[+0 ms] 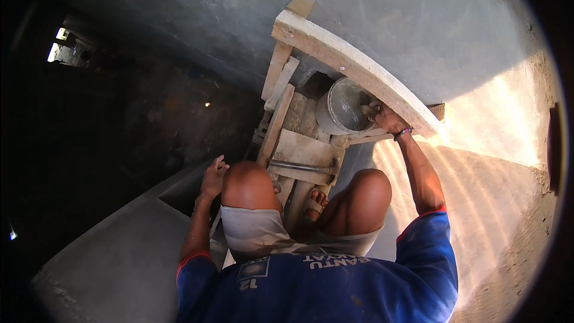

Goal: The person applies plaster to a high wall using a trowel while standing on a wooden scaffold, then uses a small container to pour water onto the surface and continues smoothing the plaster by hand and with the trowel.

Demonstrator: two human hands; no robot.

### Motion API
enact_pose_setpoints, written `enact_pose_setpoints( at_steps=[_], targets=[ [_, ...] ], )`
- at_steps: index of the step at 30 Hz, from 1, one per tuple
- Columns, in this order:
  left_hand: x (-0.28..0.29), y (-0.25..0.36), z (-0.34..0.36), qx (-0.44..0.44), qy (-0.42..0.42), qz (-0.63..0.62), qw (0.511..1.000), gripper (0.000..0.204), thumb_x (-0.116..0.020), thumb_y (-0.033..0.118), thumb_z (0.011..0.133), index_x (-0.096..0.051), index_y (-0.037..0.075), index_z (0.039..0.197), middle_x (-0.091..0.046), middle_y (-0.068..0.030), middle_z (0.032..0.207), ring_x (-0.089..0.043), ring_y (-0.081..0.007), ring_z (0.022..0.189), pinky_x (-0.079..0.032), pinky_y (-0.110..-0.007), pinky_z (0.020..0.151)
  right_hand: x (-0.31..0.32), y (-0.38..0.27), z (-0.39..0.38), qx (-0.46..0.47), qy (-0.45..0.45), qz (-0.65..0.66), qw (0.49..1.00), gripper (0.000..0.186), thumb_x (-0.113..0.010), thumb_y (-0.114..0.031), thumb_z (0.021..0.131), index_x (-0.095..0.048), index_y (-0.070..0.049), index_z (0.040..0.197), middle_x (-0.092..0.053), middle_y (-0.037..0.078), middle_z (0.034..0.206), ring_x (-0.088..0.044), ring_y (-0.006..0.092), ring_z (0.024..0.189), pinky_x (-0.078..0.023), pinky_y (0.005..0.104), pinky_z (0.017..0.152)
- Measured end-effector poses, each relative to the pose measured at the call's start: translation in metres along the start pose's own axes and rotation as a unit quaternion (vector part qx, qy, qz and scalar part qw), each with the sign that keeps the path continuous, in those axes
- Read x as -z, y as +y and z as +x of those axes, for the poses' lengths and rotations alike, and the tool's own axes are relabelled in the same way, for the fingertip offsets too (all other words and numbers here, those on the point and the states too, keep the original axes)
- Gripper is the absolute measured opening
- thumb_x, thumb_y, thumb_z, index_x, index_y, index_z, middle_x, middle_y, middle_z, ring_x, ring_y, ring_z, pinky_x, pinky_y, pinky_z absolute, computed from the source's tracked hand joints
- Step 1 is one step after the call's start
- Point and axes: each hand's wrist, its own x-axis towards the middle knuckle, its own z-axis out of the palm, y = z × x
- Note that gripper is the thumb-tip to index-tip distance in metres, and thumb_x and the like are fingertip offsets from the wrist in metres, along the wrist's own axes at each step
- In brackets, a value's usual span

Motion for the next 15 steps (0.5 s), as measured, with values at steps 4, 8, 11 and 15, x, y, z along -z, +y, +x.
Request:
enact_pose_setpoints(
  at_steps=[4,8,11,15],
  targets=[
    [0.004,0.028,0.032,-0.047,-0.018,-0.052,0.997,0.047,-0.059,0.022,0.092,-0.048,0.001,0.133,-0.063,-0.0216,0.114,-0.063,-0.0287,0.106,-0.048,-0.035,0.091,0.003,-0.012,-0.012,-0.031,0.018,0.230,0.972,0.023,-0.060,0.000,0.082,-0.060,0.004,0.105,-0.067,0.008,0.093,-0.064,0.0165,0.084,-0.052,0.0292,0.075],
    [0.019,0.085,0.031,-0.099,-0.025,0.019,0.995,0.048,-0.060,0.021,0.092,-0.047,0.001,0.134,-0.061,-0.0233,0.119,-0.061,-0.0278,0.109,-0.047,-0.035,0.093,0.022,-0.016,-0.040,0.027,0.041,0.039,0.998,0.036,-0.062,-0.002,0.077,-0.060,-0.002,0.112,-0.068,0.015,0.092,-0.067,0.0243,0.084,-0.052,0.0331,0.076],
    [0.026,0.105,0.025,-0.105,-0.026,0.015,0.994,0.049,-0.059,0.020,0.093,-0.045,0.001,0.136,-0.058,-0.0240,0.123,-0.059,-0.0270,0.112,-0.045,-0.035,0.095,0.029,-0.023,-0.042,0.122,-0.015,-0.204,0.971,0.042,-0.063,-0.007,0.073,-0.059,-0.004,0.114,-0.065,0.022,0.088,-0.065,0.0335,0.079,-0.052,0.0393,0.076],
    [0.031,0.114,0.017,-0.103,-0.032,0.012,0.994,0.049,-0.059,0.020,0.093,-0.045,0.001,0.136,-0.058,-0.0235,0.124,-0.058,-0.0268,0.113,-0.045,-0.034,0.096,0.042,-0.034,-0.042,0.140,0.062,-0.101,0.983,0.020,-0.063,-0.013,0.071,-0.065,0.002,0.085,-0.065,0.022,0.080,-0.064,0.0372,0.076,-0.052,0.0433,0.070]
  ],
)
